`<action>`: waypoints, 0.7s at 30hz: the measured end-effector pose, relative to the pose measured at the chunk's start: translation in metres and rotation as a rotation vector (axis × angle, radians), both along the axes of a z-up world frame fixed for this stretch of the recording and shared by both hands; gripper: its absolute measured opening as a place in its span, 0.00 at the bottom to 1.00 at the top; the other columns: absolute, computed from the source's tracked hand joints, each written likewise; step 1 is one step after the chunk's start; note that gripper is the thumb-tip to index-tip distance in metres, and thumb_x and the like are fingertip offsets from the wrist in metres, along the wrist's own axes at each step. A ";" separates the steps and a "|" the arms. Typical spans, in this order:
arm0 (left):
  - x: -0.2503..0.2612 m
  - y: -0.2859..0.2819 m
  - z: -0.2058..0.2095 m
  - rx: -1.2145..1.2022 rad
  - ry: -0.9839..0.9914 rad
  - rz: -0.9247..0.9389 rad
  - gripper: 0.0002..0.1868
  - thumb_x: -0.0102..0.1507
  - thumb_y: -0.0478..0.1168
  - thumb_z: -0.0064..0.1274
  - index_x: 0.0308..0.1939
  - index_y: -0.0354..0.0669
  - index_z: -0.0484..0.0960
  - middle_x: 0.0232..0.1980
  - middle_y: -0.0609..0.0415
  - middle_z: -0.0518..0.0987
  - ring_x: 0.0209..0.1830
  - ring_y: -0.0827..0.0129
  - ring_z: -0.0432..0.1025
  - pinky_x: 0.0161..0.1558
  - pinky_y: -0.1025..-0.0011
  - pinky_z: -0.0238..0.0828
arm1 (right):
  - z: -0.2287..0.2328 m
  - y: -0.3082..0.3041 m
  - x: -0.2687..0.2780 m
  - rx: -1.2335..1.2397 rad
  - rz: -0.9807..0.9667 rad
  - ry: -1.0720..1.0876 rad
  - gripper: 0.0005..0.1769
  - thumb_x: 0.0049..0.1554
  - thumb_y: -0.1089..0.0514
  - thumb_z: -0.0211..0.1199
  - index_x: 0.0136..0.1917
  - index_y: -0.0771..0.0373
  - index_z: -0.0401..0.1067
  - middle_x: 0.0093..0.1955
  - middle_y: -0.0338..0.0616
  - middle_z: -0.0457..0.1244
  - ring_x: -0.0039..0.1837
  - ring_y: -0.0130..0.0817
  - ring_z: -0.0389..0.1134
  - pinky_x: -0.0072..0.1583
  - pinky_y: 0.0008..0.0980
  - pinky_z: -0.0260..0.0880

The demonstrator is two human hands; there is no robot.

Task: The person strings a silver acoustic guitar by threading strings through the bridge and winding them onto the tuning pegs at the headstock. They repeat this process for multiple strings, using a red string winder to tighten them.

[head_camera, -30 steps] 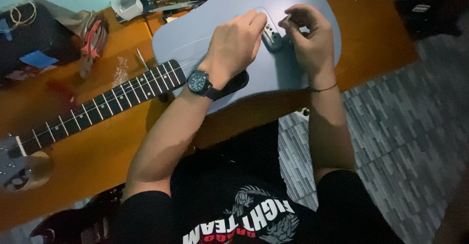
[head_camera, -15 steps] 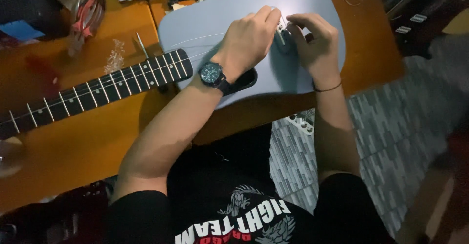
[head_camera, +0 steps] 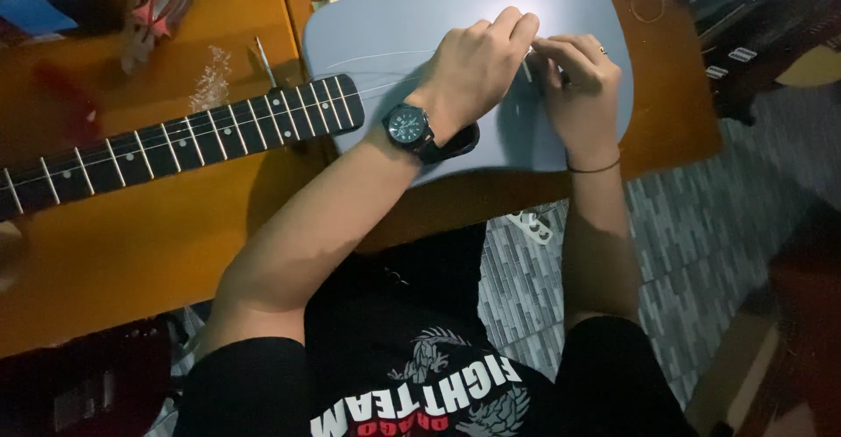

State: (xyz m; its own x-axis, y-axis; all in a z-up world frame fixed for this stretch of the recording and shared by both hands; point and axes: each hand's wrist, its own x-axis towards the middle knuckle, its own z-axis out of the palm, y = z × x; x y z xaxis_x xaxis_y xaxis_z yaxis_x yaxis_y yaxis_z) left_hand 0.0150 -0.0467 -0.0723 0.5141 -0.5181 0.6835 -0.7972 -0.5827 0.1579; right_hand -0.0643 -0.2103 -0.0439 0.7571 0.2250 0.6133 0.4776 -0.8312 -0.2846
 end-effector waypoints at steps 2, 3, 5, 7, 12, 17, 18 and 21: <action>-0.001 0.001 0.003 -0.009 0.030 -0.034 0.07 0.63 0.29 0.44 0.40 0.47 0.68 0.33 0.56 0.68 0.18 0.62 0.69 0.14 0.66 0.64 | 0.002 0.001 -0.002 -0.027 0.001 0.010 0.15 0.60 0.82 0.56 0.52 0.72 0.78 0.51 0.55 0.69 0.47 0.45 0.66 0.49 0.38 0.67; 0.000 0.000 0.002 -0.009 0.029 -0.034 0.07 0.63 0.29 0.44 0.40 0.47 0.68 0.33 0.56 0.68 0.18 0.62 0.69 0.14 0.66 0.64 | 0.001 0.000 -0.002 -0.027 0.001 0.008 0.15 0.60 0.82 0.56 0.52 0.72 0.78 0.51 0.55 0.69 0.47 0.45 0.66 0.49 0.38 0.67; 0.001 -0.002 0.000 -0.029 0.016 -0.013 0.08 0.62 0.28 0.45 0.38 0.48 0.67 0.30 0.57 0.66 0.16 0.64 0.65 0.12 0.67 0.60 | -0.001 -0.001 -0.003 0.000 -0.002 0.029 0.22 0.54 0.86 0.53 0.53 0.71 0.79 0.53 0.56 0.68 0.50 0.47 0.66 0.49 0.38 0.69; 0.001 -0.003 -0.001 -0.024 0.020 -0.008 0.09 0.62 0.27 0.44 0.39 0.47 0.67 0.31 0.57 0.66 0.15 0.64 0.64 0.11 0.67 0.61 | -0.002 0.000 -0.002 0.017 -0.007 0.027 0.22 0.54 0.86 0.52 0.52 0.71 0.79 0.52 0.56 0.67 0.50 0.48 0.67 0.49 0.38 0.70; 0.000 -0.001 0.002 -0.010 -0.013 0.007 0.07 0.63 0.29 0.44 0.39 0.47 0.67 0.32 0.57 0.66 0.16 0.66 0.66 0.12 0.69 0.63 | 0.007 0.008 -0.005 -0.008 -0.042 0.078 0.08 0.64 0.79 0.62 0.52 0.73 0.79 0.52 0.57 0.66 0.48 0.45 0.70 0.47 0.35 0.73; -0.001 -0.001 0.000 0.021 -0.031 0.010 0.10 0.61 0.27 0.47 0.40 0.48 0.68 0.31 0.59 0.67 0.16 0.68 0.64 0.11 0.70 0.60 | 0.002 0.003 -0.004 0.038 -0.025 0.055 0.07 0.65 0.76 0.67 0.53 0.69 0.81 0.52 0.52 0.68 0.47 0.43 0.67 0.46 0.35 0.67; -0.001 -0.002 0.000 0.021 -0.031 0.009 0.10 0.61 0.27 0.47 0.40 0.48 0.68 0.31 0.59 0.67 0.16 0.68 0.64 0.11 0.70 0.60 | 0.005 0.005 -0.005 0.038 -0.026 0.055 0.07 0.65 0.76 0.67 0.53 0.69 0.81 0.52 0.52 0.68 0.47 0.43 0.67 0.46 0.35 0.67; -0.002 -0.001 0.000 -0.011 -0.024 0.004 0.07 0.64 0.30 0.46 0.40 0.48 0.69 0.32 0.58 0.68 0.17 0.67 0.65 0.12 0.69 0.61 | 0.014 0.012 -0.007 0.054 -0.066 0.093 0.09 0.61 0.79 0.70 0.53 0.72 0.80 0.53 0.57 0.69 0.47 0.42 0.71 0.46 0.32 0.75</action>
State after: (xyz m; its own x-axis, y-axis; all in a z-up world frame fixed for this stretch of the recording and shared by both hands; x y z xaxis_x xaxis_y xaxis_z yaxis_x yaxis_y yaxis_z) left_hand 0.0131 -0.0479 -0.0722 0.4995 -0.5085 0.7014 -0.7986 -0.5841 0.1453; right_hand -0.0716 -0.1979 -0.0297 0.8233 0.1416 0.5497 0.3920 -0.8422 -0.3701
